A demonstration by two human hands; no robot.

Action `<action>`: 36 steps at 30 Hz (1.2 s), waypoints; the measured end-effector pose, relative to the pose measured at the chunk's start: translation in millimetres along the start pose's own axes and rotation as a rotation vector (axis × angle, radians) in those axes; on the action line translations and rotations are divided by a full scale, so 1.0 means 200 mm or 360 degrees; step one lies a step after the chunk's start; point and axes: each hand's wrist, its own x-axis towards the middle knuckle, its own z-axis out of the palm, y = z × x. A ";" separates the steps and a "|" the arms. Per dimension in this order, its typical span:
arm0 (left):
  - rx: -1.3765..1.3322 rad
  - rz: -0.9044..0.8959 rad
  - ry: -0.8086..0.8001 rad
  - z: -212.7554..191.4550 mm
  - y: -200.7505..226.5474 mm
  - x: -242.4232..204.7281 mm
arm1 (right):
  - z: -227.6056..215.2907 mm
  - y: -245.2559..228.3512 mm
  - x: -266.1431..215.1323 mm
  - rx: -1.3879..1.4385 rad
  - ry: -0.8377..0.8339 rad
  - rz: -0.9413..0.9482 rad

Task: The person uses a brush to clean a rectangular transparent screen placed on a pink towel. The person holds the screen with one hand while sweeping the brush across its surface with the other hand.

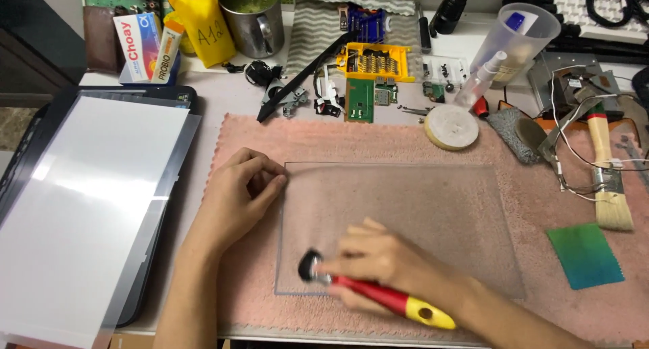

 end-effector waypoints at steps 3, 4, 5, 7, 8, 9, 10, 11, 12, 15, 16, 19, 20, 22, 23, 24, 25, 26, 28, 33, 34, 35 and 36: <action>-0.0020 0.0012 0.0015 0.00 0.00 0.00 | -0.08 0.00 -0.08 0.0007 -0.0055 -0.0052; -0.0021 0.0000 0.0009 0.00 0.01 0.00 | -0.10 0.04 -0.10 0.0020 -0.0058 -0.0048; -0.0017 -0.0013 0.0003 -0.01 0.01 0.00 | -0.12 0.08 -0.12 -0.0069 -0.0034 -0.0005; -0.0005 -0.0035 -0.0014 -0.01 0.01 -0.01 | -0.11 0.13 -0.10 -0.0144 -0.0005 0.0041; -0.0015 -0.0002 -0.0004 -0.01 0.01 -0.01 | -0.09 0.13 -0.07 -0.0189 0.0062 0.0023; -0.0027 0.0033 0.0007 0.00 0.01 0.00 | -0.07 0.14 -0.04 -0.0237 0.0128 0.0005; -0.0023 0.0027 0.0000 -0.01 0.02 -0.01 | -0.04 0.12 -0.05 -0.0228 0.0132 0.0009; -0.0027 -0.0001 -0.0008 -0.01 0.03 -0.01 | -0.01 0.09 -0.06 -0.0124 0.0053 0.0018; -0.0031 -0.0030 -0.0016 -0.02 0.03 -0.01 | 0.01 0.07 -0.06 -0.0019 -0.0026 0.0026; 0.0002 0.0092 0.0031 -0.01 0.00 -0.01 | -0.16 -0.03 -0.07 0.0087 -0.0131 -0.0018; -0.0008 0.0067 0.0038 -0.01 0.00 -0.01 | -0.17 0.00 -0.10 0.0103 -0.0154 -0.0021; 0.0028 0.0065 0.0016 -0.01 0.00 0.00 | -0.22 0.07 -0.16 0.0017 -0.0111 0.0105; 0.0024 0.0047 0.0006 -0.01 0.01 0.00 | -0.22 0.09 -0.14 -0.0040 -0.0033 0.0116; 0.0032 0.0024 -0.0017 -0.01 0.01 0.00 | -0.16 0.10 -0.14 -0.0084 0.0058 0.0132; 0.0025 0.0029 -0.0014 -0.01 0.01 0.00 | -0.11 0.10 -0.15 -0.0052 0.0066 0.0095; 0.0019 0.0034 -0.0010 -0.01 0.01 -0.01 | -0.06 0.10 -0.16 -0.0019 0.0073 0.0058; 0.0013 0.0023 -0.0011 -0.02 0.02 -0.01 | -0.09 0.05 -0.16 -0.0012 0.0064 0.0061; 0.0004 0.0043 -0.0011 -0.02 0.02 -0.01 | -0.12 0.01 -0.15 0.0004 0.0018 0.0046; -0.0013 0.0048 -0.0010 -0.02 0.02 -0.02 | -0.16 -0.03 -0.20 0.0030 -0.0040 0.0031; 0.0002 0.0079 -0.0016 -0.01 0.01 -0.01 | -0.23 0.04 -0.17 -0.0184 0.0131 0.0267; 0.0001 0.0088 -0.0011 -0.01 0.00 -0.01 | -0.19 0.07 -0.17 -0.0193 0.0133 0.0264; -0.0003 0.0097 -0.0005 -0.01 0.00 -0.01 | -0.15 0.11 -0.16 -0.0256 0.0159 0.0181; -0.0006 0.0107 0.0001 -0.01 -0.01 -0.01 | -0.11 0.14 -0.16 -0.0318 0.0184 0.0098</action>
